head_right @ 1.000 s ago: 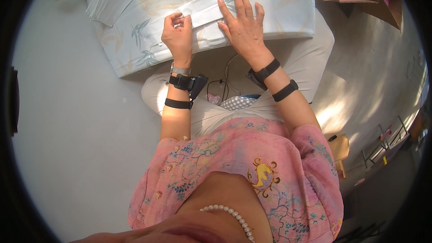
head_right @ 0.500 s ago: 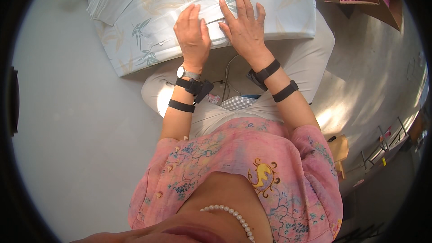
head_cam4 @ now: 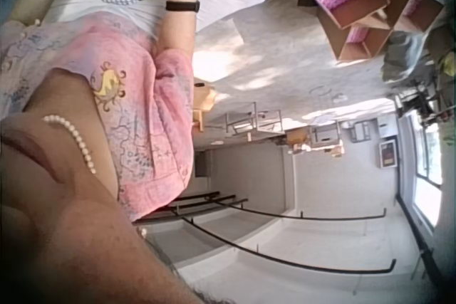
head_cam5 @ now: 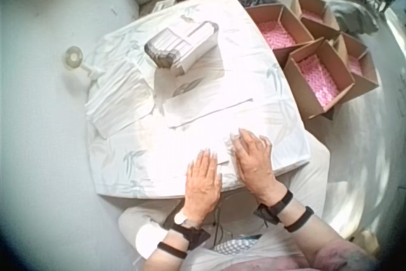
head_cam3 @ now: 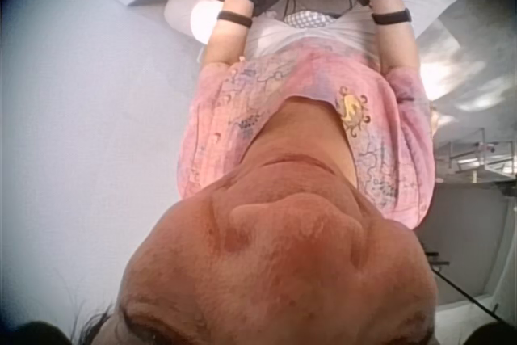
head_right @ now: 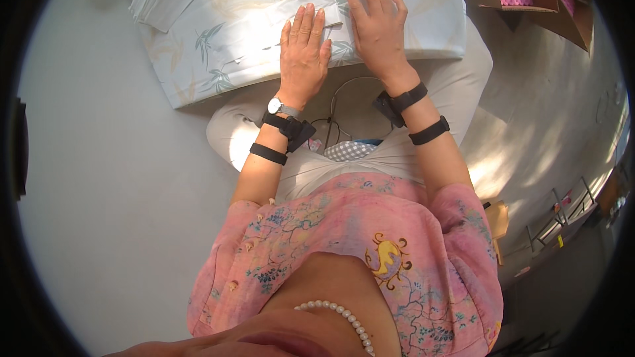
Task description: Folding and packing white face masks into boxes.
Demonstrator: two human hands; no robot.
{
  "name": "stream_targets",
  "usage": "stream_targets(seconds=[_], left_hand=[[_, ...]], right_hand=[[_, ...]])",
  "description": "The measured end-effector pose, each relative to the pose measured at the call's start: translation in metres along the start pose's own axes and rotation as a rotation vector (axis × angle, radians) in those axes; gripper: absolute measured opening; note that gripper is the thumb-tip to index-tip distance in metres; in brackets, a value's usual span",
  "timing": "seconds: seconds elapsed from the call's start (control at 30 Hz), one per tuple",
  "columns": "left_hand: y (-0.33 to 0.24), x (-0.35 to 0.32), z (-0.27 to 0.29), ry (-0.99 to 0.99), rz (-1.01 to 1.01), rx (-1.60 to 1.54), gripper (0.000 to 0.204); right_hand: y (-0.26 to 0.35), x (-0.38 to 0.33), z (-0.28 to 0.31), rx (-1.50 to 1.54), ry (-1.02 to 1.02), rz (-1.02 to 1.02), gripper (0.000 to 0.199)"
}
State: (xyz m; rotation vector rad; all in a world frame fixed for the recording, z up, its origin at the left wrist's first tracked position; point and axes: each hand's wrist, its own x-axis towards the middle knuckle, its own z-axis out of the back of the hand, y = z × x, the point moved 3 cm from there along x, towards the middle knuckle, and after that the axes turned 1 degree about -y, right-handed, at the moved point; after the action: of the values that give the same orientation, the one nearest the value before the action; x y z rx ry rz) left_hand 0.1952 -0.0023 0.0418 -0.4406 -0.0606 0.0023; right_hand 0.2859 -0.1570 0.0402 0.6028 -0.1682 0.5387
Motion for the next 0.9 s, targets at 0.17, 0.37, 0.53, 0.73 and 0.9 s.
stream_targets(seconds=[0.17,0.37,0.53,0.73,0.9], left_hand=[[0.0,-0.001,0.0,0.004,0.0,0.012,0.06],[0.001,-0.002,0.001,0.022,-0.006,0.039,0.062],[-0.001,-0.001,0.003,0.019,-0.018,0.051,0.065],[-0.003,0.003,0.009,0.02,-0.069,0.11,0.064],[-0.002,0.0,0.009,0.067,-0.102,0.144,0.062]], right_hand=[[0.0,0.008,-0.004,-0.083,0.1,0.117,0.06],[-0.006,0.011,-0.012,-0.141,0.14,0.119,0.055],[-0.011,0.01,-0.014,-0.169,0.145,0.145,0.052],[-0.01,0.021,-0.008,-0.165,0.163,0.158,0.045],[-0.013,0.025,-0.012,-0.102,0.104,0.206,0.044]])
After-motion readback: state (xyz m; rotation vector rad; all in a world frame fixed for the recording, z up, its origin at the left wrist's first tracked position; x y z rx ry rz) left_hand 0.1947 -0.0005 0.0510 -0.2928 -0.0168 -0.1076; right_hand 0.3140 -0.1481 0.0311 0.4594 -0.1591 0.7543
